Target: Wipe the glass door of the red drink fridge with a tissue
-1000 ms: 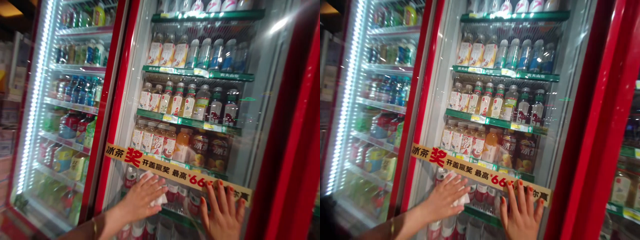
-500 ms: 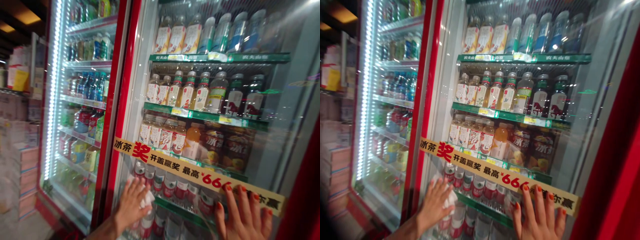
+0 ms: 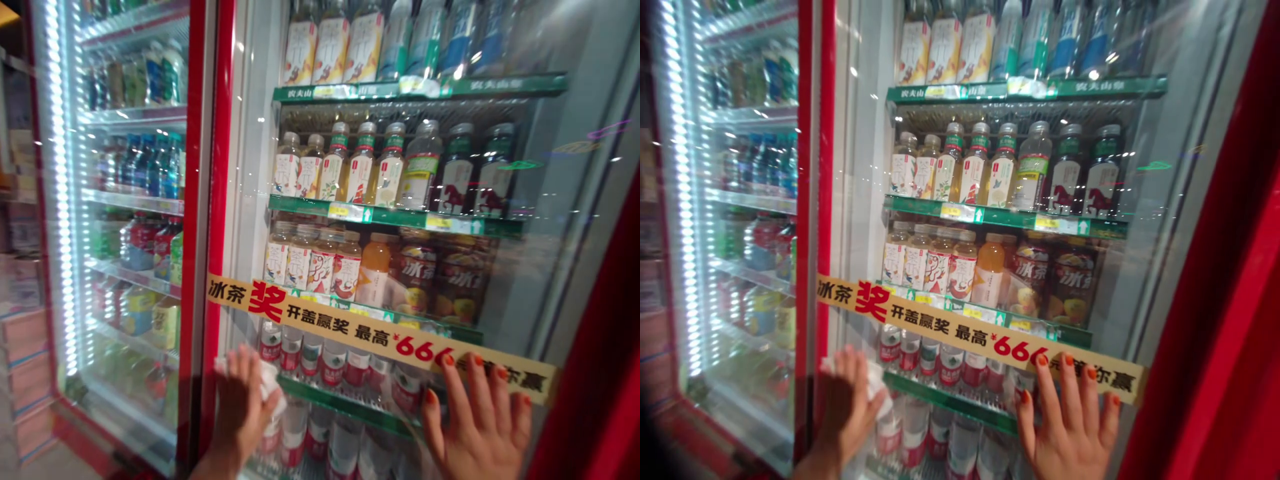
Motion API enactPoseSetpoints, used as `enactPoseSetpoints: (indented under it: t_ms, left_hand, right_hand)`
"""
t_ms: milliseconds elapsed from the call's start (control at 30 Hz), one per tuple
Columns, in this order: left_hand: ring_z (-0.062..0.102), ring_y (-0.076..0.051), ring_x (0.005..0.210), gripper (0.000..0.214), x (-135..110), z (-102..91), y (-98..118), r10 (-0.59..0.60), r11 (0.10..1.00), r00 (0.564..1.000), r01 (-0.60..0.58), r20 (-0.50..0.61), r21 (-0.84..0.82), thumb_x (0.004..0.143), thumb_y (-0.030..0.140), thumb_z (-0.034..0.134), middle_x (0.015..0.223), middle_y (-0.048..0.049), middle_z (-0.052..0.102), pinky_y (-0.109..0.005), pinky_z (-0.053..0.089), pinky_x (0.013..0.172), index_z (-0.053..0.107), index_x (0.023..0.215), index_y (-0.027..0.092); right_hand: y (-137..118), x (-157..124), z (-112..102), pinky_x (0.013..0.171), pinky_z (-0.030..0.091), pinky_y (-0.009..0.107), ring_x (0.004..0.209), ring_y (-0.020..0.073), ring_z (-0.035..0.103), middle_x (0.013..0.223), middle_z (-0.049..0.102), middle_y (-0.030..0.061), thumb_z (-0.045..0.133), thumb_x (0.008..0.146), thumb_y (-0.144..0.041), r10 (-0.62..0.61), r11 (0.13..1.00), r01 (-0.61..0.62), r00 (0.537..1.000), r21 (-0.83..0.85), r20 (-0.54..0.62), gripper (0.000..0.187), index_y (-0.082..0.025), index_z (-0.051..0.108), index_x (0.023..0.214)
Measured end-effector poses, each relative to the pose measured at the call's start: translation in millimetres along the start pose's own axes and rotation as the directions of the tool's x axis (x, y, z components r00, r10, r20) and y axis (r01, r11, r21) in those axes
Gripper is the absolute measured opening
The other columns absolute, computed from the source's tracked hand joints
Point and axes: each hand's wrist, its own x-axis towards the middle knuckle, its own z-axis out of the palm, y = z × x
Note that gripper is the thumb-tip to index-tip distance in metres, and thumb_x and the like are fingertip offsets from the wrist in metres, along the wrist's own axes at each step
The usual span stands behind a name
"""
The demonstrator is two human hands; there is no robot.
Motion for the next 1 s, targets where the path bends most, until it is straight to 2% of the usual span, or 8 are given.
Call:
enactPoseSetpoints:
  t_ms: [167, 267, 367, 500, 600, 733, 800, 1000]
  left_hand:
    - [-0.001, -0.039, 0.176, 0.09, 81, 15.8, 14, -0.259, 0.966, 0.966, 0.259, 0.006, -0.012, 0.109, 0.041, 0.049, 0.188, -0.0165, -0.004, -0.071, 0.015, 0.144, -0.002, 0.178, 0.016]
    - [0.007, -0.033, 0.177, 0.087, 62, 19.4, 69, 0.023, 0.999, 0.995, -0.021, 0.1, -0.029, 0.107, 0.056, 0.05, 0.188, -0.0131, 0.015, -0.062, 0.015, 0.146, 0.018, 0.178, 0.016]
    - [0.012, -0.03, 0.177, 0.087, 15, 14.7, 71, 0.225, 0.974, 0.97, -0.226, 0.095, 0.004, 0.105, 0.058, 0.055, 0.187, -0.0105, 0.021, -0.052, 0.009, 0.147, 0.028, 0.176, 0.017]
    - [0.004, -0.034, 0.177, 0.089, 35, 11.9, 23, -0.122, 0.992, 0.992, 0.122, 0.038, 0.006, 0.108, 0.043, 0.052, 0.187, -0.0197, 0.005, -0.062, 0.009, 0.146, 0.008, 0.178, 0.011]
    - [0.002, -0.04, 0.177, 0.09, 86, 13.5, 41, -0.31, 0.949, 0.95, 0.311, 0.04, -0.05, 0.109, 0.047, 0.048, 0.187, -0.0191, 0.0, -0.076, 0.018, 0.141, -0.001, 0.178, 0.016]
    - [0.007, -0.027, 0.178, 0.082, 86, 14.5, 105, 0.08, 0.997, 0.992, -0.078, 0.094, -0.028, 0.109, 0.06, 0.043, 0.187, -0.0074, 0.019, -0.059, 0.013, 0.147, 0.023, 0.177, 0.02]
    - [0.008, -0.024, 0.177, 0.078, 66, 12.0, 102, 0.206, 0.978, 0.974, -0.208, 0.088, 0.01, 0.109, 0.059, 0.042, 0.186, -0.006, 0.024, -0.054, 0.004, 0.148, 0.029, 0.176, 0.02]
    - [0.003, -0.037, 0.176, 0.087, 98, 7.9, 33, -0.316, 0.948, 0.944, 0.311, 0.093, 0.067, 0.111, 0.047, 0.043, 0.186, -0.0182, 0.01, -0.074, 0.01, 0.141, -0.004, 0.178, 0.018]
  right_hand:
    - [-3, 3, -3, 0.136, 0.033, 0.069, 0.165, 0.0415, 0.042, 0.18, 0.04, 0.0069, 0.063, 0.103, -0.036, -0.002, 0.999, 0.002, 1.0, -0.036, 0.012, 0.074, -0.028, 0.041, 0.173]
    - [-1, 3, -3, 0.137, 0.032, 0.067, 0.166, 0.0407, 0.041, 0.18, 0.04, 0.0075, 0.063, 0.103, -0.035, -0.028, 0.999, 0.028, 1.0, -0.031, 0.012, 0.074, -0.027, 0.041, 0.173]
    - [0, 0, -2, 0.136, 0.032, 0.068, 0.165, 0.0406, 0.043, 0.179, 0.042, 0.0067, 0.064, 0.103, -0.037, -0.018, 1.0, 0.018, 1.0, -0.018, 0.008, 0.076, -0.03, 0.04, 0.174]
    - [-1, -5, 0, 0.132, 0.036, 0.072, 0.161, 0.0417, 0.048, 0.175, 0.05, 0.006, 0.066, 0.101, -0.039, 0.035, 0.999, -0.035, 0.999, -0.005, 0.036, 0.077, -0.036, 0.039, 0.174]
    - [-1, -6, -1, 0.131, 0.037, 0.073, 0.161, 0.043, 0.048, 0.175, 0.05, 0.0063, 0.066, 0.102, -0.04, 0.06, 0.998, -0.06, 0.998, -0.007, 0.036, 0.078, -0.037, 0.038, 0.174]
    - [0, -2, -4, 0.136, 0.032, 0.068, 0.166, 0.0407, 0.041, 0.179, 0.042, 0.0059, 0.065, 0.103, -0.037, 0.015, 1.0, -0.015, 0.999, 0.002, 0.041, 0.076, -0.032, 0.039, 0.174]
    - [-2, 1, -7, 0.139, 0.028, 0.065, 0.167, 0.0383, 0.039, 0.18, 0.039, 0.0059, 0.065, 0.104, -0.036, -0.008, 1.0, 0.007, 1.0, 0.016, 0.027, 0.074, -0.029, 0.04, 0.174]
    - [-18, 13, -15, 0.142, 0.022, 0.059, 0.17, 0.0315, 0.034, 0.181, 0.038, 0.0014, 0.06, 0.11, -0.034, 0.118, 0.986, -0.121, 0.992, 0.112, 0.034, 0.067, -0.032, 0.039, 0.173]
